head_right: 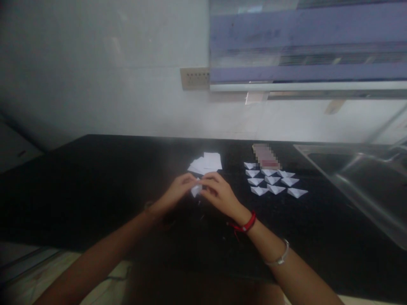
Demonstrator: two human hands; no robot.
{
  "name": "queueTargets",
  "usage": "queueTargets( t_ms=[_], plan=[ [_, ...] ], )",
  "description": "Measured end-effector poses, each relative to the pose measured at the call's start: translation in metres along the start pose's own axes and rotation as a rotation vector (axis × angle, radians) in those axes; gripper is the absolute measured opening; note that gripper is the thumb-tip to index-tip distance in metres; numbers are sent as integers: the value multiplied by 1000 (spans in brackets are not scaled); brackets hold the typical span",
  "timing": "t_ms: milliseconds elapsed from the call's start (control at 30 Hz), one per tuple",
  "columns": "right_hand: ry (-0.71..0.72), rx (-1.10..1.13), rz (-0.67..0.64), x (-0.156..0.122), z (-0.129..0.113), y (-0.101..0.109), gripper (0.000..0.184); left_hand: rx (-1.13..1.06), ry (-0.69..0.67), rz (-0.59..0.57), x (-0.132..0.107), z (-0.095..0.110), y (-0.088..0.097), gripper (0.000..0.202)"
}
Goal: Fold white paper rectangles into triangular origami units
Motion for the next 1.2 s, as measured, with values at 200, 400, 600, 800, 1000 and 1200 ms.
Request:
queueTargets(
  t_ms=[200,400,600,800,1000,1200],
  plan=[
    [3,21,-76,3,0,-10,11,135,-7,-24,2,0,-4,14],
    [-247,240,10,1,26,-8,14,163,-71,-113,1,10,-5,19],
    [-361,388,57,0,37,-6,22,363,-264,-87,-6,18,-9,19],
    [-358,378,55,-1,38,-9,22,678,-456,21,-15,30,-18,9],
    [-365,397,52,-2,35,-13,17,799,-469,88,-16,29,-17,10],
    [-376,357,65,-2,37,-12,21,862,-494,57,-17,29,-21,8]
  ],
)
Point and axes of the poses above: each hand's wrist, its own x-axis towards the middle knuckle, its own y-axis out of the back of the hand, z = x × y, the point moved 6 cm from there along x, towards the middle knuckle, and after that the axes turned 10 degrees about -z, right-handed, at the moved point
